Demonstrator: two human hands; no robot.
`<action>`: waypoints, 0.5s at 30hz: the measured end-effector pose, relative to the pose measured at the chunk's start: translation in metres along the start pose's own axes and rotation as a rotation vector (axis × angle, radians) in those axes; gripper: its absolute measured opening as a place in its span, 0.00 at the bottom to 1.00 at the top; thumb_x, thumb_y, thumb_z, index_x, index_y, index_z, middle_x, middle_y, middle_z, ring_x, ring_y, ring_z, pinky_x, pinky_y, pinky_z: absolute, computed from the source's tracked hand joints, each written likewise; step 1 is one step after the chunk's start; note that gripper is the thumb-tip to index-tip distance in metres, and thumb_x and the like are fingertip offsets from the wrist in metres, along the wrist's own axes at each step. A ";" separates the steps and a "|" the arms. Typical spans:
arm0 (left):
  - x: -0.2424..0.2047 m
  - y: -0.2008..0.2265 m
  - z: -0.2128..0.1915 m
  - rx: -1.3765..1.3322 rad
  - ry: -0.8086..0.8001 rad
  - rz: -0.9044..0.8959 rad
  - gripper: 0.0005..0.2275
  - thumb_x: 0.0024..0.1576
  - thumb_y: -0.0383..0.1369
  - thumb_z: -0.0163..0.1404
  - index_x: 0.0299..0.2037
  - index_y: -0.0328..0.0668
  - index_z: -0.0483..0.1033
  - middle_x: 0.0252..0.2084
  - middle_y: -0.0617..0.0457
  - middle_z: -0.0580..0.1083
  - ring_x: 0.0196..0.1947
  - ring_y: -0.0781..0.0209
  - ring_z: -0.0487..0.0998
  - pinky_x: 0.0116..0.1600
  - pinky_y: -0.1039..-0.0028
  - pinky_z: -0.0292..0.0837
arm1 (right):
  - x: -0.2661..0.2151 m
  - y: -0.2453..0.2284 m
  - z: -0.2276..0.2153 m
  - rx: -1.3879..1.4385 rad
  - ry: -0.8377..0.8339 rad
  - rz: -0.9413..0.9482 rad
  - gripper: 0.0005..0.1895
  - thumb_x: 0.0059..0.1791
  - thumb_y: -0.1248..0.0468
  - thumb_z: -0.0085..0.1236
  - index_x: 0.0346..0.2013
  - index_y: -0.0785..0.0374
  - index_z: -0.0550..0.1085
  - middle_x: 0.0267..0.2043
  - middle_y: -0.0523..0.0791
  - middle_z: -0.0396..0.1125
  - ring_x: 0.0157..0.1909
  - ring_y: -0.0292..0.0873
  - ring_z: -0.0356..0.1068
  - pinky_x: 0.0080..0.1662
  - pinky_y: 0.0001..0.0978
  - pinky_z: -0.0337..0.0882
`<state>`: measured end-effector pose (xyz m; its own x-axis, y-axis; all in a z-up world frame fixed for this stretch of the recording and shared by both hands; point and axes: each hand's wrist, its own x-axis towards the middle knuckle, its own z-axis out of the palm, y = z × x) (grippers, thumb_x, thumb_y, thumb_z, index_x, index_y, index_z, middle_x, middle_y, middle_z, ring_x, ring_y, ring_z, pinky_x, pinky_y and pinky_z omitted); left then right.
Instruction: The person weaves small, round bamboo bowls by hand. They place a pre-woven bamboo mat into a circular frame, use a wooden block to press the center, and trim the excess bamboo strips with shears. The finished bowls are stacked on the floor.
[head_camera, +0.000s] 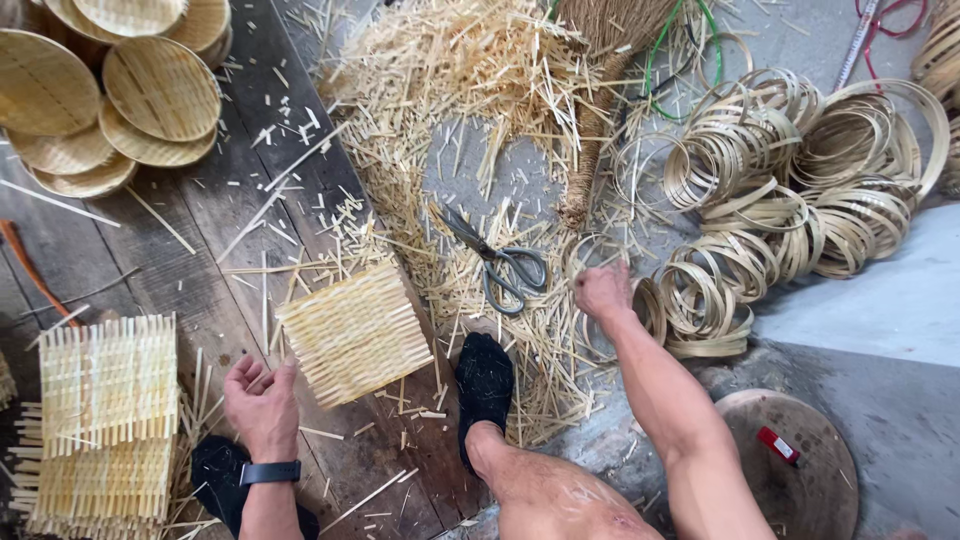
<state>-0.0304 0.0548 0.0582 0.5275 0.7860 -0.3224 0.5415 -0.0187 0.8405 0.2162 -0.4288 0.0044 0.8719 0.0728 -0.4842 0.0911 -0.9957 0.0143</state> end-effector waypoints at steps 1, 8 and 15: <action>-0.002 0.005 -0.005 0.028 0.025 0.044 0.27 0.57 0.32 0.62 0.63 0.30 0.65 0.57 0.42 0.70 0.50 0.59 0.76 0.55 0.72 0.75 | 0.001 0.000 -0.006 0.096 -0.054 0.061 0.10 0.52 0.60 0.52 0.37 0.50 0.82 0.31 0.44 0.77 0.39 0.44 0.78 0.72 0.47 0.55; -0.044 0.077 0.021 0.082 -0.110 0.496 0.12 0.61 0.31 0.56 0.52 0.38 0.73 0.50 0.44 0.75 0.47 0.57 0.79 0.53 0.71 0.80 | -0.020 0.018 -0.089 0.594 0.770 0.190 0.05 0.50 0.64 0.60 0.36 0.64 0.76 0.32 0.48 0.75 0.32 0.43 0.75 0.37 0.36 0.75; -0.144 0.202 0.088 -0.258 -0.441 0.999 0.16 0.62 0.32 0.55 0.60 0.39 0.75 0.51 0.46 0.78 0.50 0.55 0.79 0.55 0.70 0.74 | -0.169 -0.095 -0.224 1.257 0.235 -0.427 0.07 0.47 0.62 0.65 0.34 0.64 0.81 0.33 0.45 0.77 0.33 0.38 0.75 0.37 0.28 0.78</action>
<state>0.0605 -0.1167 0.2360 0.8626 0.2015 0.4641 -0.3792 -0.3498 0.8567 0.1680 -0.3335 0.2814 0.9590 0.2695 -0.0871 -0.0143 -0.2610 -0.9652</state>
